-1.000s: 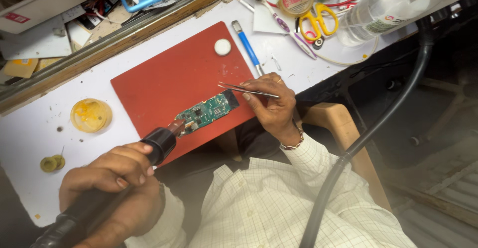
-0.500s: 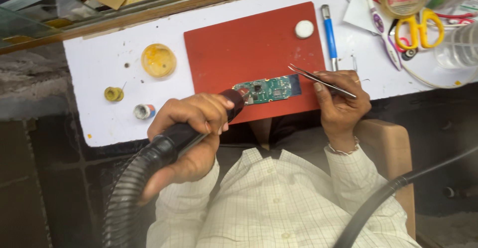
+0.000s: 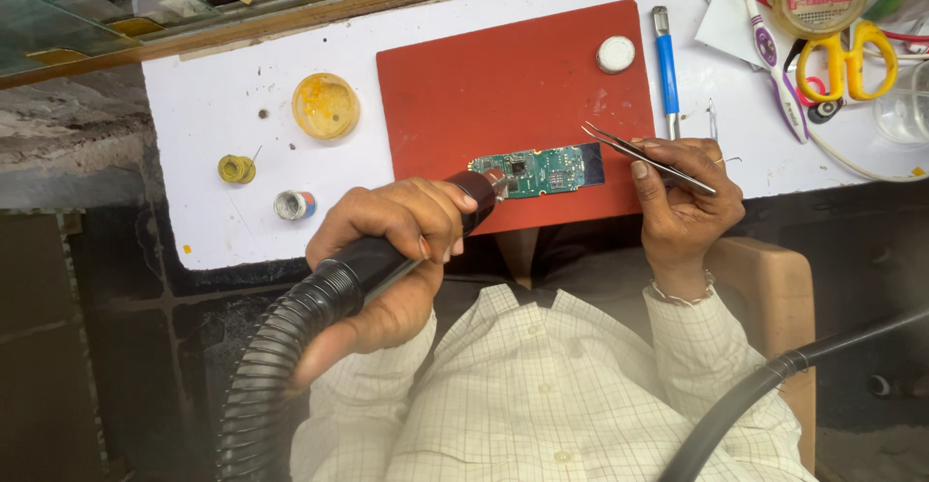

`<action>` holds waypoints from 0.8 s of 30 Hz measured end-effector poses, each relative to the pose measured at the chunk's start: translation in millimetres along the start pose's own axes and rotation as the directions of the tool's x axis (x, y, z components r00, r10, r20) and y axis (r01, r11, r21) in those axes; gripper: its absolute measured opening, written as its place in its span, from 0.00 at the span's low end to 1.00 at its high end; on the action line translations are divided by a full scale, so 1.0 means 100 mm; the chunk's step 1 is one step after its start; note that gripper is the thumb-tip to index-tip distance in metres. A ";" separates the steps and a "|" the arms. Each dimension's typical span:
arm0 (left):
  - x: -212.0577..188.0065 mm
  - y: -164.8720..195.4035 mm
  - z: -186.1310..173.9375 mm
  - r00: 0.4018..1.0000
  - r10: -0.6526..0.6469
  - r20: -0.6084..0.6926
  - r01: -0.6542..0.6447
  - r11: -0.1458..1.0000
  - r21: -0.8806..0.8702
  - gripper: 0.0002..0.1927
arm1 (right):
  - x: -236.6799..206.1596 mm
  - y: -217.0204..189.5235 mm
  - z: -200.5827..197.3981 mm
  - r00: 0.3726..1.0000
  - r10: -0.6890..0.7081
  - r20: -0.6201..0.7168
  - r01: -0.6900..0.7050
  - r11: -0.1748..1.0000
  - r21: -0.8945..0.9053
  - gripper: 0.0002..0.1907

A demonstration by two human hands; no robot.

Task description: The person holds a hot air gun in one hand and tweezers in the other, heating components on a green circuit board laid on a red mat. They dip the tweezers in flux, reposition small components on the board, and continue directing hot air at different spots on the board.

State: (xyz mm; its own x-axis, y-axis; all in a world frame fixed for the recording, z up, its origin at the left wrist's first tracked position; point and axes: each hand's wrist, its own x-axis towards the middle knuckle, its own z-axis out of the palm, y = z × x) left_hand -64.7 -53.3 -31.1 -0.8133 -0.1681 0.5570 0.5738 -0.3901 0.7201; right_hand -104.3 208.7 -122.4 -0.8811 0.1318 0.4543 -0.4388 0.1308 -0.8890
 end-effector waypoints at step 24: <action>-0.06 -0.06 0.03 1.000 0.010 -0.008 -0.010 0.999 -0.052 0.53 | 0.01 0.00 0.00 1.000 -0.006 0.005 0.006 1.000 -0.021 0.10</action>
State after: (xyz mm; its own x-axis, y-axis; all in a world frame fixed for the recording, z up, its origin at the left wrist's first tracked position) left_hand -63.5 -47.4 -37.9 -0.8084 -0.1794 0.5606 0.5763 -0.4349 0.6919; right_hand -104.7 208.5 -121.9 -0.8795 0.1262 0.4589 -0.4400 0.1522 -0.8850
